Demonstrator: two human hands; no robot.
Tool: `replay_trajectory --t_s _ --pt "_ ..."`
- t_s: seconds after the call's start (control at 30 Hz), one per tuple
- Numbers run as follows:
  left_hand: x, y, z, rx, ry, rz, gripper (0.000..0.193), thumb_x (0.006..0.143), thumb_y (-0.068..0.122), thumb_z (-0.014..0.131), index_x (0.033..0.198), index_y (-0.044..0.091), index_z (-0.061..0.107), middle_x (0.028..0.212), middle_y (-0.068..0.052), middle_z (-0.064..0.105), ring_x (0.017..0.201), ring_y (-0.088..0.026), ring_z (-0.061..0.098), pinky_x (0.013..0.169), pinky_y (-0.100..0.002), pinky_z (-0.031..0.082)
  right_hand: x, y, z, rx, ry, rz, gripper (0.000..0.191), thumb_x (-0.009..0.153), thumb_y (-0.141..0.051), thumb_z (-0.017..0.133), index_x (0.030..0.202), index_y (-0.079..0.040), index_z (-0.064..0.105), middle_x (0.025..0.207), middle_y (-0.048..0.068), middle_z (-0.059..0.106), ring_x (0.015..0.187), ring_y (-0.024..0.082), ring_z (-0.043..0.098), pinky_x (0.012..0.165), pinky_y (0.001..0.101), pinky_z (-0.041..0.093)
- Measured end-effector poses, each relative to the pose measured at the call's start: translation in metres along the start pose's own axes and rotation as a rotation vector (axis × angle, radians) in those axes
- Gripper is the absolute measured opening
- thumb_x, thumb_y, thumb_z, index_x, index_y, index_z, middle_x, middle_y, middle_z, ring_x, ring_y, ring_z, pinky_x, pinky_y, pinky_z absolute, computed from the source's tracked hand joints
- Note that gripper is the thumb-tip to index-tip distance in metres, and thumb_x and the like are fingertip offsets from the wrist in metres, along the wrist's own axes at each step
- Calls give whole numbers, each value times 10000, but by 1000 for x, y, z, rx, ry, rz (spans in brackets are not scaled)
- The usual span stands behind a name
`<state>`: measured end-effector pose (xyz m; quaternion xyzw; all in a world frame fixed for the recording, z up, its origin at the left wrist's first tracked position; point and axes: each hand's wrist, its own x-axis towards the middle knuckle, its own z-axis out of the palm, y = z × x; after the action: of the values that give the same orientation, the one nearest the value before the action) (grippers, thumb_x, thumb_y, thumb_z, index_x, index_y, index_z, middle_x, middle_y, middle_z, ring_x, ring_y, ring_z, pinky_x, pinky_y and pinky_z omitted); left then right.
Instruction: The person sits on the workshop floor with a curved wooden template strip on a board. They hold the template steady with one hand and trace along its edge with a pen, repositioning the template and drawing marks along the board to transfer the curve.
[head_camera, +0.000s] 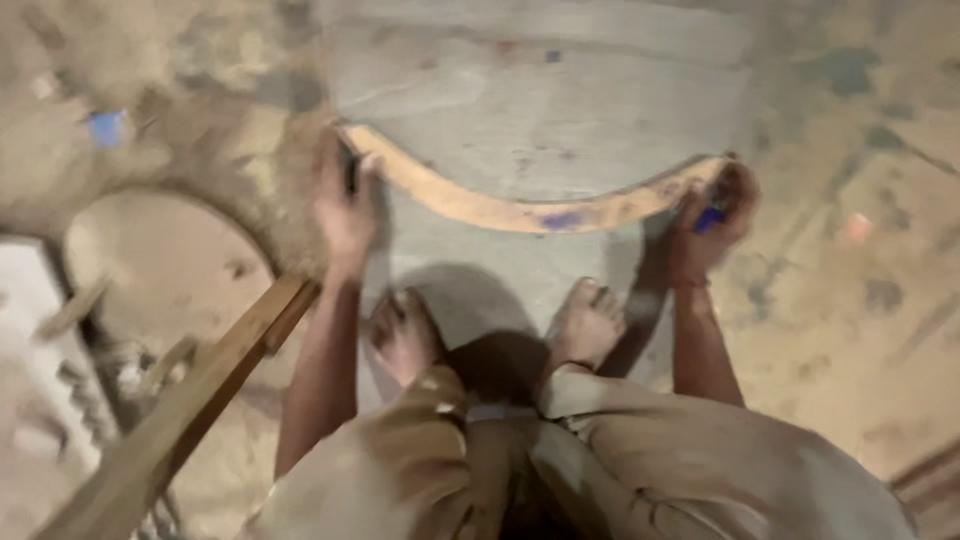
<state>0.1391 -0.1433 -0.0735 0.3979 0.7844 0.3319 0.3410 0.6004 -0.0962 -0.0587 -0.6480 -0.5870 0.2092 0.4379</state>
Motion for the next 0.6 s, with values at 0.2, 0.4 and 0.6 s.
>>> replay_trajectory --t_s 0.2,0.4,0.6 --pt "-1 13 -2 -47 14 194 624 1094 328 594 1570 -33 413 1578 -263 492 1493 -389 484 1258 -463 403 1 -9 -3 -23 11 4 409 1092 -128 715 1428 28 542 1326 119 607 1193 206 588 1062 332 494" --pt "1 7 -1 -4 27 203 667 1106 387 592 1578 -44 403 1608 -282 450 1525 -415 429 1272 -491 374 3 -12 -1 -39 4 -12 421 1103 -169 709 1427 36 535 1353 156 629 1256 231 623 1107 362 511" --pt "2 6 -2 41 22 191 684 1096 421 584 1582 -27 408 1620 -252 449 1528 -415 394 1270 -508 336 2 -7 0 -13 21 -9 442 1092 -203 723 1419 42 555 1358 163 638 1264 234 634 1113 369 523"
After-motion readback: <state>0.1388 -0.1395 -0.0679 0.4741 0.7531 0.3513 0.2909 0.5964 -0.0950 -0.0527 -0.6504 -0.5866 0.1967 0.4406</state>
